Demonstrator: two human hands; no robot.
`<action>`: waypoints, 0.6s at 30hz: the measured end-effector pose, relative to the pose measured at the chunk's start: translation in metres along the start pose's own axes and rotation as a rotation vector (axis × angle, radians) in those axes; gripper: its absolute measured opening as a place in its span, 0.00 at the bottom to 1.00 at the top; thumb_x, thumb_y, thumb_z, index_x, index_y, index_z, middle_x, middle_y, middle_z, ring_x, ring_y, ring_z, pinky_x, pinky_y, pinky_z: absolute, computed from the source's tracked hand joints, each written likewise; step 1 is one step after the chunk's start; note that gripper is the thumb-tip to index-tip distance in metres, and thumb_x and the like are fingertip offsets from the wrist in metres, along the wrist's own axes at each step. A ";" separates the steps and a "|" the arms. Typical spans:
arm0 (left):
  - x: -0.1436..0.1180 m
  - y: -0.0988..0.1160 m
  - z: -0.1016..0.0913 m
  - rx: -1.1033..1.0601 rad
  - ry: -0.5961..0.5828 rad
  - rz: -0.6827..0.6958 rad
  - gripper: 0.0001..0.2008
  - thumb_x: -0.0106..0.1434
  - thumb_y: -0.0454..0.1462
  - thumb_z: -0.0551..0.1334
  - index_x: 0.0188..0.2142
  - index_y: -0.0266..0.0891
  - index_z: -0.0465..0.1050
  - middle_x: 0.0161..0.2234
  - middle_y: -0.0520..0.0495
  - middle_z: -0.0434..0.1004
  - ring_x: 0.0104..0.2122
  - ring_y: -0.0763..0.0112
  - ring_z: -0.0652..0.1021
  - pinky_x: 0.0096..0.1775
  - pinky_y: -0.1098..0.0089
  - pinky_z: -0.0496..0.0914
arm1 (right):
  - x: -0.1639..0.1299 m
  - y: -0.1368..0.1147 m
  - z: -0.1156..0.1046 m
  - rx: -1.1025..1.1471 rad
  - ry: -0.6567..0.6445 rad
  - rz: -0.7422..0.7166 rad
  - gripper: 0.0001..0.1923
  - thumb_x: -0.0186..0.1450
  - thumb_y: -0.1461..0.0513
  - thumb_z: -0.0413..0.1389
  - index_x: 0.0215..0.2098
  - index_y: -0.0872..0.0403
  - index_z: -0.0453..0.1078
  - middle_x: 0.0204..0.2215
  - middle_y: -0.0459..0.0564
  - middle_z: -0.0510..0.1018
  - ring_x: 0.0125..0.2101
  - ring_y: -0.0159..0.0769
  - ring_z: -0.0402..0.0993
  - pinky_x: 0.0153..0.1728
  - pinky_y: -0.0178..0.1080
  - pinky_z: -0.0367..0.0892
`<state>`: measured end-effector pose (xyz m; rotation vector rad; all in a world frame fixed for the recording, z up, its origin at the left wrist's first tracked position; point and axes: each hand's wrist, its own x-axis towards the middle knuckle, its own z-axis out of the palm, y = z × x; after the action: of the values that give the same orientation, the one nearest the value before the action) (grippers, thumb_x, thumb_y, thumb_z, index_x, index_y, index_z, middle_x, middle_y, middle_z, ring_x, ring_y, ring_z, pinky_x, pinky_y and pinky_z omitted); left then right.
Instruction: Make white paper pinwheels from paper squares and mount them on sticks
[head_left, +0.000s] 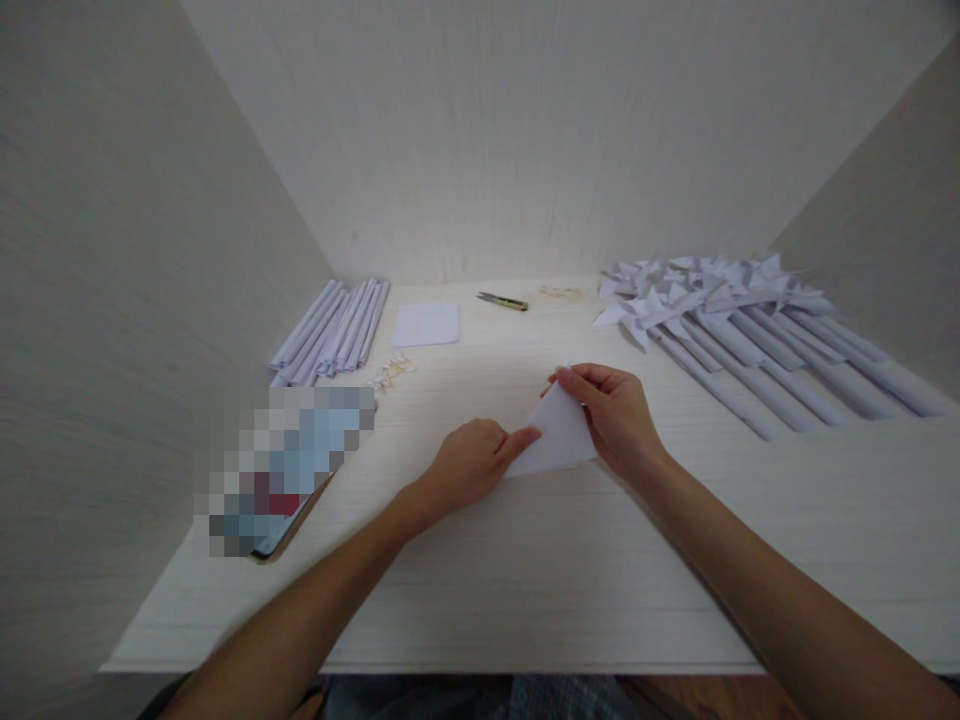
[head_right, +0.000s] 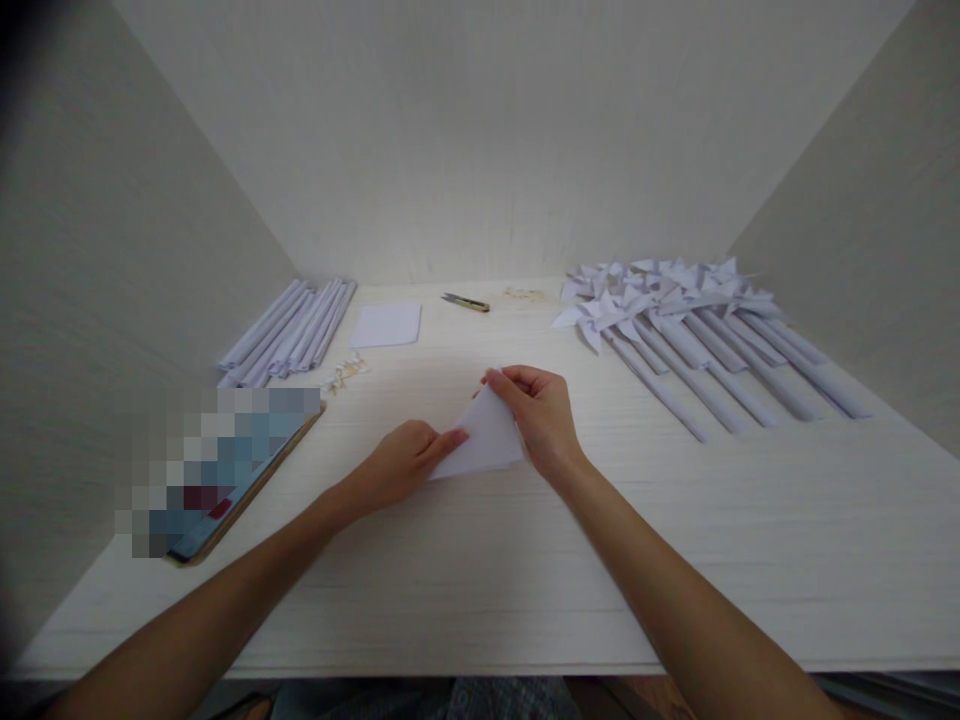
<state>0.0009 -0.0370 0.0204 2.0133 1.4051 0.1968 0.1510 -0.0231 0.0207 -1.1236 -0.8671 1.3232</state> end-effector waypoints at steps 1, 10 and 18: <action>0.000 0.000 0.000 0.002 0.003 0.002 0.28 0.56 0.55 0.39 0.11 0.38 0.50 0.12 0.54 0.48 0.15 0.79 0.54 0.21 0.72 0.47 | 0.000 0.000 0.000 -0.003 0.004 -0.005 0.09 0.45 0.58 0.61 0.18 0.56 0.70 0.17 0.46 0.74 0.17 0.28 0.65 0.19 0.34 0.60; 0.000 0.001 0.001 0.033 0.011 0.005 0.29 0.57 0.55 0.39 0.11 0.38 0.52 0.12 0.54 0.49 0.15 0.78 0.54 0.21 0.71 0.47 | -0.001 0.000 0.001 -0.015 0.045 -0.038 0.08 0.44 0.59 0.61 0.17 0.55 0.68 0.16 0.46 0.74 0.16 0.28 0.64 0.18 0.34 0.59; 0.000 0.001 0.002 0.059 0.001 0.010 0.30 0.57 0.54 0.40 0.11 0.37 0.58 0.12 0.54 0.48 0.16 0.77 0.55 0.22 0.71 0.48 | 0.002 0.004 -0.002 -0.080 0.085 -0.119 0.07 0.47 0.59 0.58 0.19 0.55 0.67 0.17 0.46 0.73 0.17 0.28 0.64 0.18 0.33 0.58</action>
<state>0.0023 -0.0382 0.0199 2.0684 1.4174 0.1627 0.1523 -0.0220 0.0163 -1.1640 -0.9170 1.1434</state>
